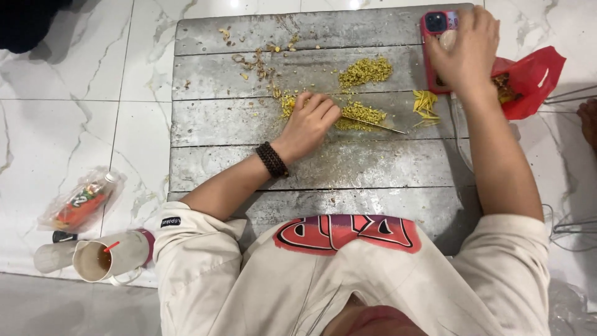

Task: Cutting small yellow bamboo sticks into shorter pieces using a small blade on a wooden surface.

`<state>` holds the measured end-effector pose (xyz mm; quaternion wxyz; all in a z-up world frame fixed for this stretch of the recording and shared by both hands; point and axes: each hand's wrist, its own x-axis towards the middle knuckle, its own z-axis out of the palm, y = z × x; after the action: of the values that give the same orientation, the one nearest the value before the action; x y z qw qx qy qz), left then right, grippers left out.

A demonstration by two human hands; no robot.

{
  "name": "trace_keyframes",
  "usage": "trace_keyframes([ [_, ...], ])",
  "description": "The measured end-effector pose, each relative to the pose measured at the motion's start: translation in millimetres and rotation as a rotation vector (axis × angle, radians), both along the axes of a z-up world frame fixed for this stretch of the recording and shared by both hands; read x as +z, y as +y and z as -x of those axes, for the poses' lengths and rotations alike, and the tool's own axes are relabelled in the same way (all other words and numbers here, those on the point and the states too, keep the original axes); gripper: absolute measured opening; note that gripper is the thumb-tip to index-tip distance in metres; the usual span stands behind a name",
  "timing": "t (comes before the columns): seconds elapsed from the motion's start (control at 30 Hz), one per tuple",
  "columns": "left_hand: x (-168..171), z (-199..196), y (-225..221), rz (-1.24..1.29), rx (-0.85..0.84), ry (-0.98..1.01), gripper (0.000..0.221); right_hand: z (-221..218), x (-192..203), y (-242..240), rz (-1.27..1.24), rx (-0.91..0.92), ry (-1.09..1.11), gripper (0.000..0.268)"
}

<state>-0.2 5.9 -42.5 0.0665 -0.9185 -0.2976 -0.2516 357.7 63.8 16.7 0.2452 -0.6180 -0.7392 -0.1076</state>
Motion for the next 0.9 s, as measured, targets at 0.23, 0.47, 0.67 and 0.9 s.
trace_keyframes([
  [0.23, 0.7, -0.5, 0.0, 0.030, -0.002, 0.000, 0.022, -10.4, -23.8, 33.9, 0.287, -0.215, 0.056, 0.087],
  [0.47, -2.1, 0.8, 1.0, 0.041, -0.004, 0.016, 0.024, -2.3, -12.6, 41.0, 0.437, -0.352, 0.087, 0.094],
  [0.67, 1.3, -0.3, 0.1, 0.022, -0.024, -0.026, 0.024, 11.2, 6.1, 29.5, 0.468, -0.350, 0.145, 0.087],
  [0.9, 0.5, -0.9, 0.9, 0.086, -0.028, -0.033, 0.027, 17.7, 9.5, 26.7, 0.493, -0.370, 0.162, 0.088],
])
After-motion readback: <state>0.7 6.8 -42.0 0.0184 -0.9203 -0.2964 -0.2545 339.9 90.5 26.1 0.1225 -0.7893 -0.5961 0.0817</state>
